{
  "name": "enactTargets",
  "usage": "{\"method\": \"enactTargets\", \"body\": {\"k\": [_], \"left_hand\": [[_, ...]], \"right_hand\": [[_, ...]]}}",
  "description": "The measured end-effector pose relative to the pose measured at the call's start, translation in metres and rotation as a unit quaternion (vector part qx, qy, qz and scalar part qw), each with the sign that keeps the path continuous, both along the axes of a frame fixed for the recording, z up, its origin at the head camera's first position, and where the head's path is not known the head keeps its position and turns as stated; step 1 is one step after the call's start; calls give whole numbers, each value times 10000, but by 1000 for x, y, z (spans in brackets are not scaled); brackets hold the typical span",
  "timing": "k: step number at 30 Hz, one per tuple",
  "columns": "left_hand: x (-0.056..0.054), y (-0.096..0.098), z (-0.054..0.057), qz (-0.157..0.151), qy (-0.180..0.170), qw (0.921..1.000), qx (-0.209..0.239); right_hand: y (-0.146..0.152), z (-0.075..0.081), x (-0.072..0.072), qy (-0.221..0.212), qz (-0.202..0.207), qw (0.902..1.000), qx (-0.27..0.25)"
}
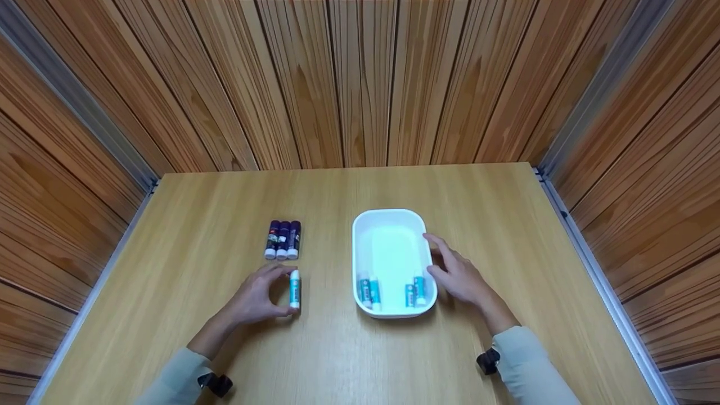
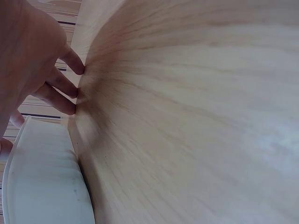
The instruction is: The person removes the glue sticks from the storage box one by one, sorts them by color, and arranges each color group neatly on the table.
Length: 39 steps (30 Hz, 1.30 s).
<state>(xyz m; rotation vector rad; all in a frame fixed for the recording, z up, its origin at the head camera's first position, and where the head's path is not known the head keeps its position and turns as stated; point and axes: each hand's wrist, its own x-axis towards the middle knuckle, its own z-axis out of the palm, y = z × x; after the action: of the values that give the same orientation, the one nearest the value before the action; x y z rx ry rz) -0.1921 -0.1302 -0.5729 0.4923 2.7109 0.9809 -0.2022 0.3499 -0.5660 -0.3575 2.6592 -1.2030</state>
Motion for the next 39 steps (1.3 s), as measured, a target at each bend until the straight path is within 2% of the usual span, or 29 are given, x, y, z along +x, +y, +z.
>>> {"method": "enactTargets", "body": {"k": [7, 19, 34, 39], "left_hand": [[-5, -7, -1, -25, -138, 9994, -329], [-11, -7, -3, 68, -236, 9991, -358], [-7, -3, -6, 59, -273, 9989, -377], [-2, -2, -2, 132, -263, 9987, -409]], "right_hand": [[2, -2, -3, -29, 3, 10000, 7], [3, -1, -5, -16, 27, 10000, -16], [1, -5, -4, 23, -39, 10000, -20], [1, -6, -1, 2, -26, 10000, -36]]}}
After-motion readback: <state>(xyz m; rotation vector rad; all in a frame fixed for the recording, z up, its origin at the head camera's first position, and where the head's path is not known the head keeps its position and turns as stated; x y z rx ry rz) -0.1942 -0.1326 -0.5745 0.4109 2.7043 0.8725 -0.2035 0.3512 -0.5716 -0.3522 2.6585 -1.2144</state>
